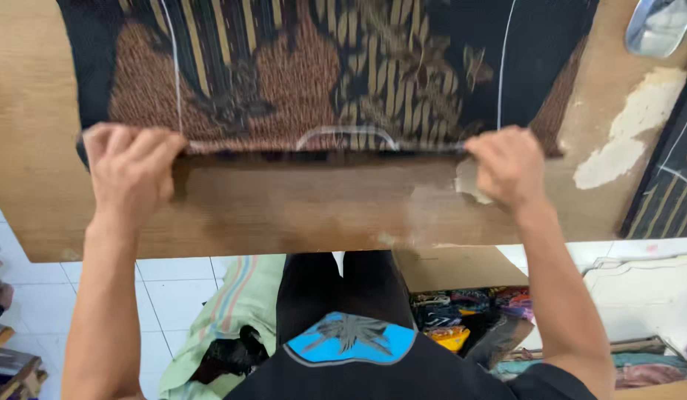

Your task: The person aligns a patterned fabric on a wooden table and uses a handheld electric cutter to trim the edges along white chalk lines. They repeatedly reposition the fabric and remove cut strips, continuing to trim different sections of the same piece.

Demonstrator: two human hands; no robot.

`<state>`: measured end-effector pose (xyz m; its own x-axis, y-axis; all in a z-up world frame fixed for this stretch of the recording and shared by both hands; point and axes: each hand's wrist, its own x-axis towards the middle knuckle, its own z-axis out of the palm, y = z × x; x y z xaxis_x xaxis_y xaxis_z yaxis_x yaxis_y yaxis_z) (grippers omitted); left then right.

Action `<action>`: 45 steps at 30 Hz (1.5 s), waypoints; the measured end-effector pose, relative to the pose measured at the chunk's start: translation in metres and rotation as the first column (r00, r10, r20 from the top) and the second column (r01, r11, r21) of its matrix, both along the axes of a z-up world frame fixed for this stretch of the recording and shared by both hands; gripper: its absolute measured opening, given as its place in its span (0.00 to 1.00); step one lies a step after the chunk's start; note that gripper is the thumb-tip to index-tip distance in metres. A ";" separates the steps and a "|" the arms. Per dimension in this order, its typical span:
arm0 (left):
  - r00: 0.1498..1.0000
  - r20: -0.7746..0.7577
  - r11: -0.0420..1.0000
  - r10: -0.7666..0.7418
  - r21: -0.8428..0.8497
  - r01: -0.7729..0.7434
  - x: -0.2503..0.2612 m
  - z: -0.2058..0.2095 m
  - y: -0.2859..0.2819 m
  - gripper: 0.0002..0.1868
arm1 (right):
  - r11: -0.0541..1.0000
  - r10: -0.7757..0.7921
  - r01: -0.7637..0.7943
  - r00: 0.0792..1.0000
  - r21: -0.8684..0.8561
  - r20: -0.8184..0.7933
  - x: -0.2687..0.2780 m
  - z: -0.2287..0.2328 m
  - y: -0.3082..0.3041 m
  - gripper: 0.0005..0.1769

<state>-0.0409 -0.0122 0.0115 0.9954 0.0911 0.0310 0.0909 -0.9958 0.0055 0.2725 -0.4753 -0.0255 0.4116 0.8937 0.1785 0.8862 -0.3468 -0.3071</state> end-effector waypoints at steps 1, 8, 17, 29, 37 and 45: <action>0.998 -0.055 0.998 0.020 -0.065 -0.024 -0.013 0.009 -0.011 0.11 | 0.999 -0.003 0.002 0.999 -0.033 -0.050 -0.012 0.003 -0.007 0.14; 0.998 -0.007 0.998 0.069 -0.010 -0.069 0.004 0.032 -0.031 0.30 | 0.994 -0.087 0.095 0.988 0.058 -0.125 -0.012 0.012 0.010 0.13; 0.957 -0.104 0.898 0.269 -0.331 -0.289 0.181 -0.016 -0.054 0.33 | 0.953 -0.243 0.201 0.954 -0.228 -0.177 -0.013 -0.038 0.216 0.43; 0.902 -0.213 0.877 0.376 -0.231 -0.421 0.076 -0.030 -0.082 0.35 | 0.690 -0.649 0.539 0.756 -0.484 -0.083 -0.054 0.022 0.112 0.48; 0.736 -0.111 0.697 0.668 -0.253 -0.671 0.006 -0.029 -0.022 0.36 | 0.536 -0.839 0.811 0.543 -0.235 -0.038 -0.043 -0.024 -0.005 0.39; 0.742 -0.145 0.717 0.655 -0.193 -0.670 0.003 -0.038 -0.023 0.35 | 0.543 -0.834 0.810 0.552 -0.221 -0.025 -0.042 -0.034 -0.003 0.41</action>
